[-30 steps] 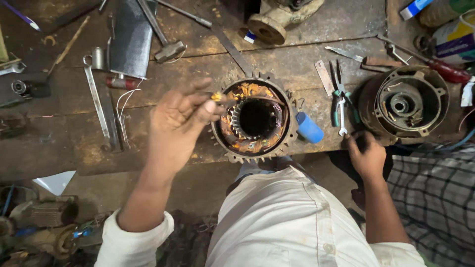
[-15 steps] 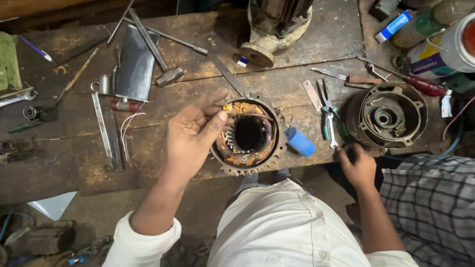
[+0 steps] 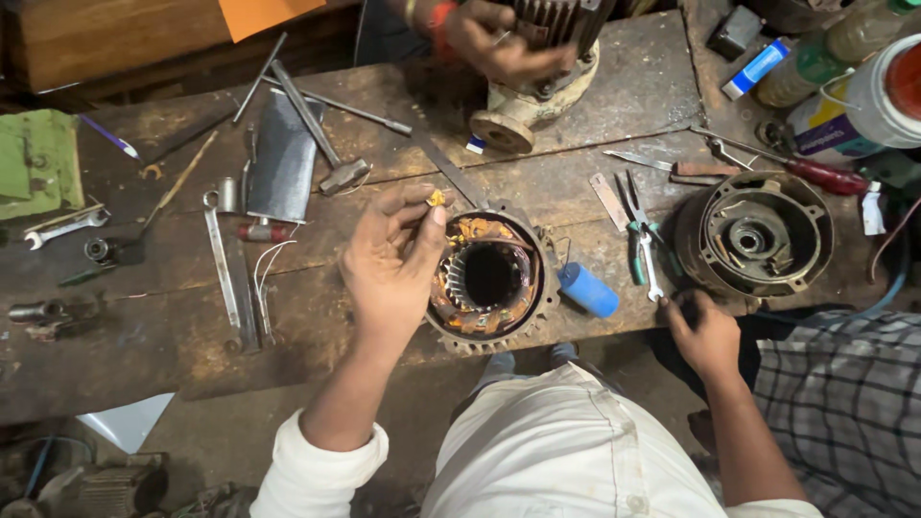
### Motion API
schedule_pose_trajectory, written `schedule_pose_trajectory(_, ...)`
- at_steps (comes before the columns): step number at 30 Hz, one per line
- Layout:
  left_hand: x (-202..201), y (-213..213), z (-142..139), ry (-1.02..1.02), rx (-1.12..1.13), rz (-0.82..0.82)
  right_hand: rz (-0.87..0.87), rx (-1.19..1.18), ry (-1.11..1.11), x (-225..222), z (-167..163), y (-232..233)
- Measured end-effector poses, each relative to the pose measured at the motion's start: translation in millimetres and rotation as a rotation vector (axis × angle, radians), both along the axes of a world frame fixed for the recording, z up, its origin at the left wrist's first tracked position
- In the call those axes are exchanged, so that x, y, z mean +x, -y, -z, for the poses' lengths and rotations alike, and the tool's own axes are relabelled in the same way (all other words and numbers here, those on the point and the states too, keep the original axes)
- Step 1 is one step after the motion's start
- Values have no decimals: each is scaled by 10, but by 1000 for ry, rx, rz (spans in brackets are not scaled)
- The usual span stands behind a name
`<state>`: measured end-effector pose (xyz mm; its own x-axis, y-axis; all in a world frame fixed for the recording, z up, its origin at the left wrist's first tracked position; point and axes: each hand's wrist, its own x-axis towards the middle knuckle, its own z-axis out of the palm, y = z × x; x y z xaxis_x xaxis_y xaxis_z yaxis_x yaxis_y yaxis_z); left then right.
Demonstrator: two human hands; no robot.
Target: The person removes debris from the interior of an electric motor stator by hand, then uses a screwdriver and pliers to clean the exterior housing. The person also handles a motor rotor and other components on the workbench.
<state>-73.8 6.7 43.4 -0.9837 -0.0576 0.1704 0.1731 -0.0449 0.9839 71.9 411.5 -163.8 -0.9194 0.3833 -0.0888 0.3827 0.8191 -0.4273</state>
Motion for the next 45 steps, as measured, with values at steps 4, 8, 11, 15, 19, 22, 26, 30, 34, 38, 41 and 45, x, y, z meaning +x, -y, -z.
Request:
schedule_pose_trajectory(4, 14, 4, -33, -94, -86, -24, -29, 33, -29, 4, 18, -7)
schedule_pose_trajectory(8, 42, -2, -91, -126, -82, -10, -19, 44, 19, -2, -2, 3)
schedule_pose_trajectory(11, 57, -20, -130, -80, -51, -31, -5, 24, 30, -7, -26, 18)
schedule_pose_trajectory(15, 66, -35, -151, -71, -28, -35, 11, -43, 7, -14, -29, 24)
schedule_pose_trajectory(19, 86, -47, -126, -35, -73, -50, -38, 20, -46, -6, -9, 19)
schedule_pose_trajectory(22, 99, -50, -93, -18, -34, 4, -25, 29, -51, 0, 0, 25)
schedule_pose_trajectory(26, 25, 11, -75, 41, 154, 278, -1, 7, -34, -17, -17, 40)
schedule_pose_trajectory(30, -201, 183, -143, 147, 2, 373, 8, -15, -29, -37, -46, 47)
schedule_pose_trajectory(34, -283, 383, -277, 131, -1063, -294, -16, -7, -70, -28, -68, 49)
schedule_pose_trajectory(38, -111, 510, -340, -340, -967, -282, 30, -67, -56, -17, -92, 60)
schedule_pose_trajectory(41, 13, 479, -295, -366, -1008, -188, 6, -25, -81, -12, -102, 90)
schedule_pose_trajectory(45, 92, 307, -200, -323, -960, -9, 66, -131, -53, -9, -101, 98)
